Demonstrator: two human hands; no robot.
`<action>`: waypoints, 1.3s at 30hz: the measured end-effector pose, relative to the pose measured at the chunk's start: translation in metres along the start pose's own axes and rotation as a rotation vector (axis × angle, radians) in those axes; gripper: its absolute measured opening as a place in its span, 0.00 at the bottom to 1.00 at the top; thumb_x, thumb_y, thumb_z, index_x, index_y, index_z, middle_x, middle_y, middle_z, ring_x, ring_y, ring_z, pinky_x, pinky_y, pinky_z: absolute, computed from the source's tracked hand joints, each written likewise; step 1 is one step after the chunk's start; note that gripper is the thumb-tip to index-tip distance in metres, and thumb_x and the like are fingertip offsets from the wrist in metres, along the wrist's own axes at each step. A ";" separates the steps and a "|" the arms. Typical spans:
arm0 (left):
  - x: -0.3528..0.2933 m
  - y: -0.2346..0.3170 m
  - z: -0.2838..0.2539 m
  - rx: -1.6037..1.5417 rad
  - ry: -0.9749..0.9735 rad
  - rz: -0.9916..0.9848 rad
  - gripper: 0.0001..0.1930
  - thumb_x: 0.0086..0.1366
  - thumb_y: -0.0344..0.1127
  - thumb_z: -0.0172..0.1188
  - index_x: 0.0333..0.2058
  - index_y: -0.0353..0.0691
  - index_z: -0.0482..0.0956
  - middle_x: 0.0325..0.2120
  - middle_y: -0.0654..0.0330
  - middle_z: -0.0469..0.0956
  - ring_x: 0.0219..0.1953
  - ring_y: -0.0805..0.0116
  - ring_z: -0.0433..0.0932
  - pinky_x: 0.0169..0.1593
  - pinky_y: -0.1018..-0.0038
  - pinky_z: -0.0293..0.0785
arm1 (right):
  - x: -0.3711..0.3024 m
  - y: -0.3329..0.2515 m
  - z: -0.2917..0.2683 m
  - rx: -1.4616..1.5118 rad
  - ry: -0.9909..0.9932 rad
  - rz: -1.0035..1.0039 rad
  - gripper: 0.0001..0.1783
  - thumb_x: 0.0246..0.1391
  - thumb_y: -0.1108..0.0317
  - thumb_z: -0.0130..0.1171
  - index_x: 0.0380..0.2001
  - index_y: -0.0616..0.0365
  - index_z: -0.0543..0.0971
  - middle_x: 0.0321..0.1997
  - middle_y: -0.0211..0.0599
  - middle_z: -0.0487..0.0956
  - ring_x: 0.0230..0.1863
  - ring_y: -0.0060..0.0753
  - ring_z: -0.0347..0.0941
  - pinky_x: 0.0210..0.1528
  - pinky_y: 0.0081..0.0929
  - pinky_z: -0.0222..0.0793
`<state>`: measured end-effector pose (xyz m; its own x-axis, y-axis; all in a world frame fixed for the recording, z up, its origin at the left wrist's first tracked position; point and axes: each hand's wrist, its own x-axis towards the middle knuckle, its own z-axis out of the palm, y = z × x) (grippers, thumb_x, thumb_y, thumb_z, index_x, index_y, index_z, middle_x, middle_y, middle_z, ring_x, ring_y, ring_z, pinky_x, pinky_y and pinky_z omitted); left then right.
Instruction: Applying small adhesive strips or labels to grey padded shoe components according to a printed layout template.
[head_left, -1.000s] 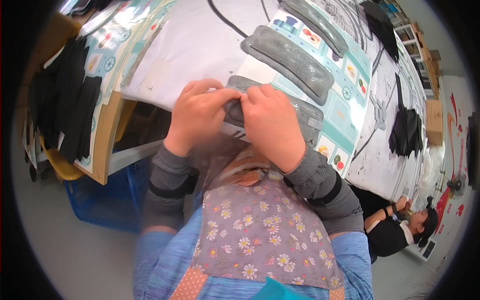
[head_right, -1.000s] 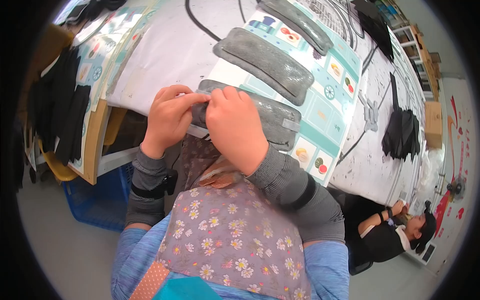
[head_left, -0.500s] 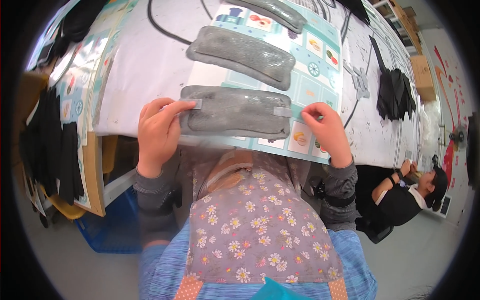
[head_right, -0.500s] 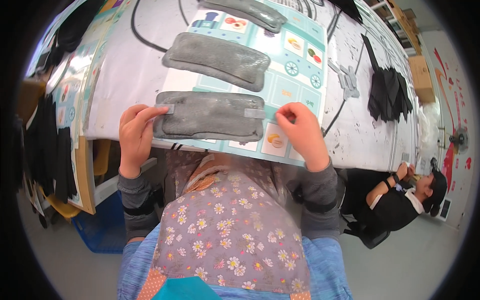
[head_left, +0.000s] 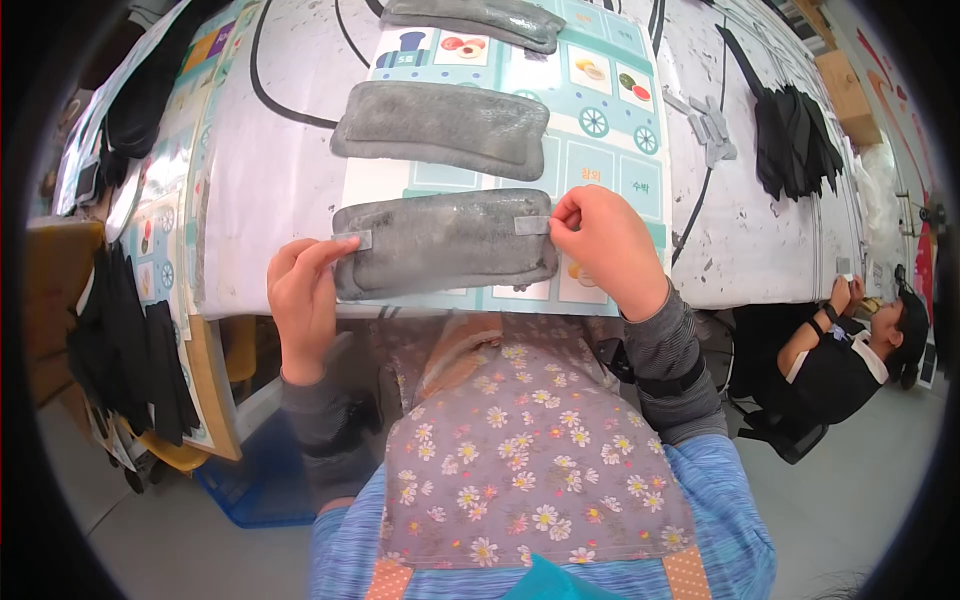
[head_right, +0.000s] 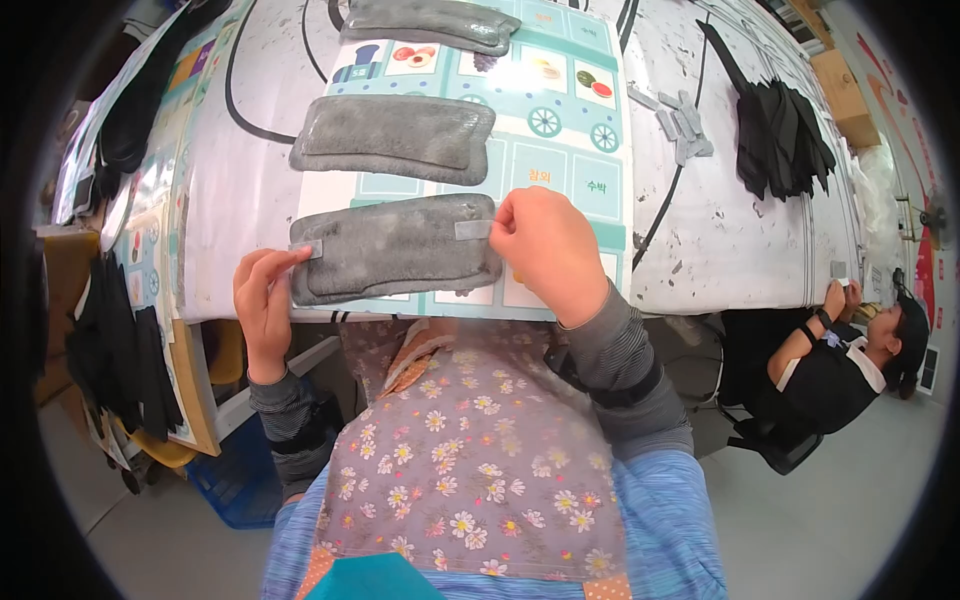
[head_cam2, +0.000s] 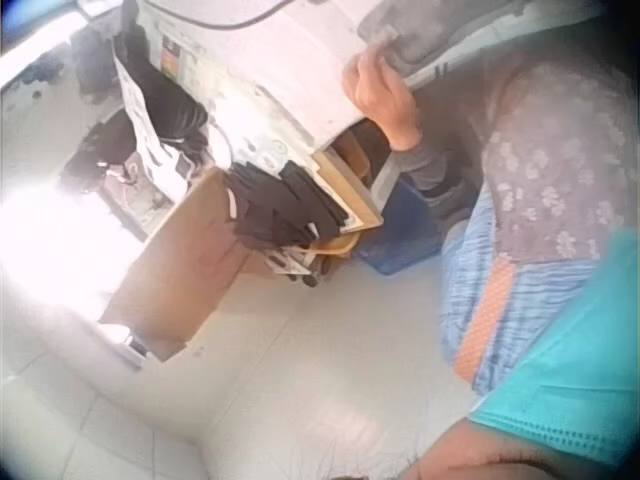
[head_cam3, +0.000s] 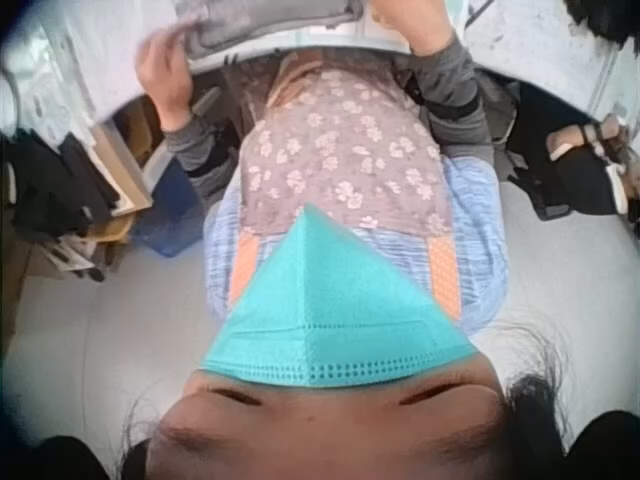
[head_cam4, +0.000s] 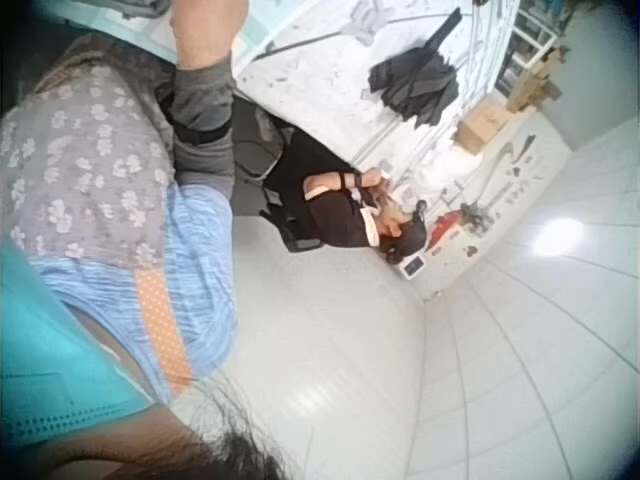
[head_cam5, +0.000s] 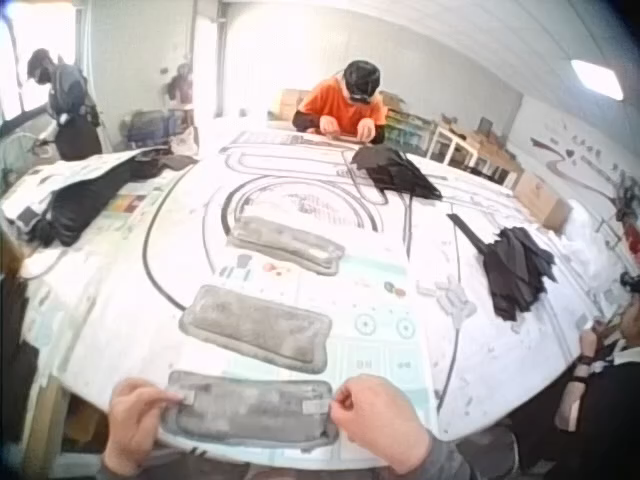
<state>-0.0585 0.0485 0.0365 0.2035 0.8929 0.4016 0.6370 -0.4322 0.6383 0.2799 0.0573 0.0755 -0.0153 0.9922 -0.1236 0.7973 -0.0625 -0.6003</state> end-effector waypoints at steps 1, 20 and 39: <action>0.000 0.000 0.001 -0.034 0.014 0.000 0.19 0.55 0.18 0.50 0.42 0.38 0.85 0.35 0.58 0.83 0.41 0.59 0.76 0.49 0.66 0.71 | 0.001 0.001 0.001 0.005 0.004 0.005 0.07 0.50 0.70 0.61 0.26 0.63 0.79 0.28 0.42 0.79 0.33 0.45 0.77 0.36 0.37 0.72; -0.018 -0.019 -0.003 -0.133 0.149 -0.022 0.16 0.60 0.17 0.44 0.44 0.30 0.76 0.41 0.52 0.77 0.47 0.62 0.76 0.57 0.68 0.69 | 0.016 -0.002 -0.008 0.722 -0.396 0.226 0.28 0.55 0.72 0.63 0.59 0.61 0.70 0.38 0.28 0.79 0.37 0.14 0.72 0.41 0.17 0.67; -0.010 -0.016 0.008 -0.093 0.228 -0.112 0.18 0.56 0.14 0.43 0.42 0.28 0.78 0.36 0.51 0.79 0.41 0.61 0.79 0.48 0.70 0.75 | 0.022 -0.009 -0.021 1.234 -0.487 0.371 0.28 0.62 0.40 0.56 0.53 0.50 0.77 0.48 0.27 0.79 0.51 0.27 0.74 0.57 0.38 0.67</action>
<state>-0.0644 0.0479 0.0168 -0.0440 0.8891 0.4556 0.5727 -0.3512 0.7407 0.2853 0.0822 0.0948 -0.3334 0.7745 -0.5376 -0.2421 -0.6214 -0.7452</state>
